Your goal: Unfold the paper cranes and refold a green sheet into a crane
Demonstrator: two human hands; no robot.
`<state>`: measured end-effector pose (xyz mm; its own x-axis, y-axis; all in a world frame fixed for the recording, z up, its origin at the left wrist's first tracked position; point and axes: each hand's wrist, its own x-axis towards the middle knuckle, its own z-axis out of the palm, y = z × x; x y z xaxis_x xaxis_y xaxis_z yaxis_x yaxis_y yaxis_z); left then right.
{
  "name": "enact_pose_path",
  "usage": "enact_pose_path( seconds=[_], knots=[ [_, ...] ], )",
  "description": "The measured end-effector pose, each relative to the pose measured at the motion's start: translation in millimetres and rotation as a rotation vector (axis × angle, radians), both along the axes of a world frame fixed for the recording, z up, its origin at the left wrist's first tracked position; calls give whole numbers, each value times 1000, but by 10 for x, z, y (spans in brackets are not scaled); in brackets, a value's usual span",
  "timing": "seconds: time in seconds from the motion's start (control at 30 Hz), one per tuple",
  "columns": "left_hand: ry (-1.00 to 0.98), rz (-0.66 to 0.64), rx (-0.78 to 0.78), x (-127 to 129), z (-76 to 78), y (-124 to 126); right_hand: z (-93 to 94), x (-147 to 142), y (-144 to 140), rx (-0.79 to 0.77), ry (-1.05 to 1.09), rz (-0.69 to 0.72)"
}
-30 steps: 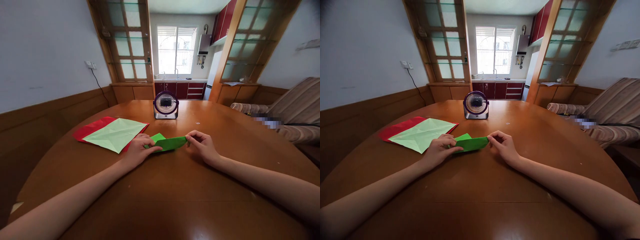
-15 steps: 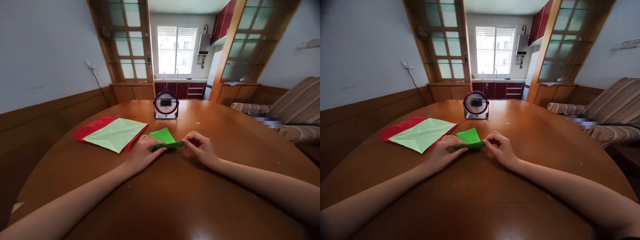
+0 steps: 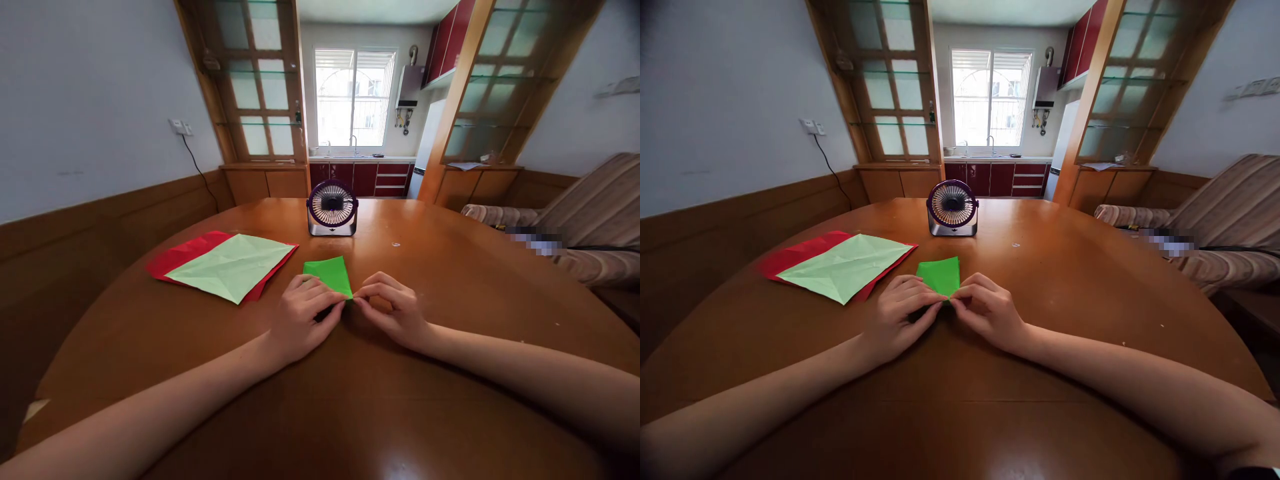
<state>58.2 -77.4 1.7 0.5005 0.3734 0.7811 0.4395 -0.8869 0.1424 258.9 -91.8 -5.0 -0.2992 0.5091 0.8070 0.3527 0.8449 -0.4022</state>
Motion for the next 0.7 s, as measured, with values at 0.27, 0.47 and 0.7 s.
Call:
enact_pose_path(
  seconds=[0.27, 0.47, 0.7],
  knots=[
    [34, -16, 145, -54, 20, 42, 8, 36, 9, -26, -7, 13],
    [66, -14, 246, -223, -3, 195, -35, 134, 117, -157, 120, -15],
    [136, 27, 294, -356, 22, 346, -67, 210, 239, -251, 240, -28]
  ],
)
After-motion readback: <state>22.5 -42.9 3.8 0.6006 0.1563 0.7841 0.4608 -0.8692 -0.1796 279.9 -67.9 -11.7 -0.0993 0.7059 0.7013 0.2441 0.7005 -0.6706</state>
